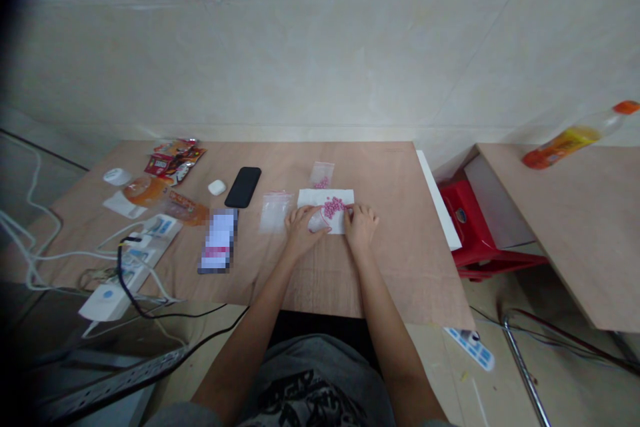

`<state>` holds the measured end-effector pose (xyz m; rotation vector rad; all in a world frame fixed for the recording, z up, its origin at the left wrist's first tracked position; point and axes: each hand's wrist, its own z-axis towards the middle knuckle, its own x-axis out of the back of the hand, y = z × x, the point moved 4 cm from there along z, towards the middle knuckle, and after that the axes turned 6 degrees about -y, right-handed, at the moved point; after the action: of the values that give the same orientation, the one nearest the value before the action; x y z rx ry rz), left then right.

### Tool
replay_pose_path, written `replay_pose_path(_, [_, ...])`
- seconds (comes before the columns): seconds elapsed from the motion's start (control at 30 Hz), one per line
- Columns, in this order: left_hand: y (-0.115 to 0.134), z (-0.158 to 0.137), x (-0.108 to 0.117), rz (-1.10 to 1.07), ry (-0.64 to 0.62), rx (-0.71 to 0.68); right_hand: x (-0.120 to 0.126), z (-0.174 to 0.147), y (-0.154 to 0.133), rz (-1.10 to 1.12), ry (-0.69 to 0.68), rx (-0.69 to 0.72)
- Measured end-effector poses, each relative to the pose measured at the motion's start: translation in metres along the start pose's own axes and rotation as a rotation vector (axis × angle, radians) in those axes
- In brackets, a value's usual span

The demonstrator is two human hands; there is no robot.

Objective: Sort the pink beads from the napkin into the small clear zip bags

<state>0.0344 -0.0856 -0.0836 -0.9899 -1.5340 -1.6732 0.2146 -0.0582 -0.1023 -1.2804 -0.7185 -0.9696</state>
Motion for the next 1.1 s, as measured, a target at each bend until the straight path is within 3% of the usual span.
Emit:
replay_pose_path(0.23, [0.001, 0.0, 0.001, -0.001, 0.002, 0.016, 0.005, 0.0, -0.005, 0.097, -0.018, 0.057])
replay_pose_path(0.73, [-0.001, 0.0, -0.001, -0.02, 0.022, -0.014, 0.007, -0.005, -0.026, 0.309, -0.262, 0.425])
replay_pose_path(1.1, [0.001, 0.0, 0.001, -0.002, -0.007, 0.015, 0.008, -0.007, -0.03, 0.286, -0.266, 0.466])
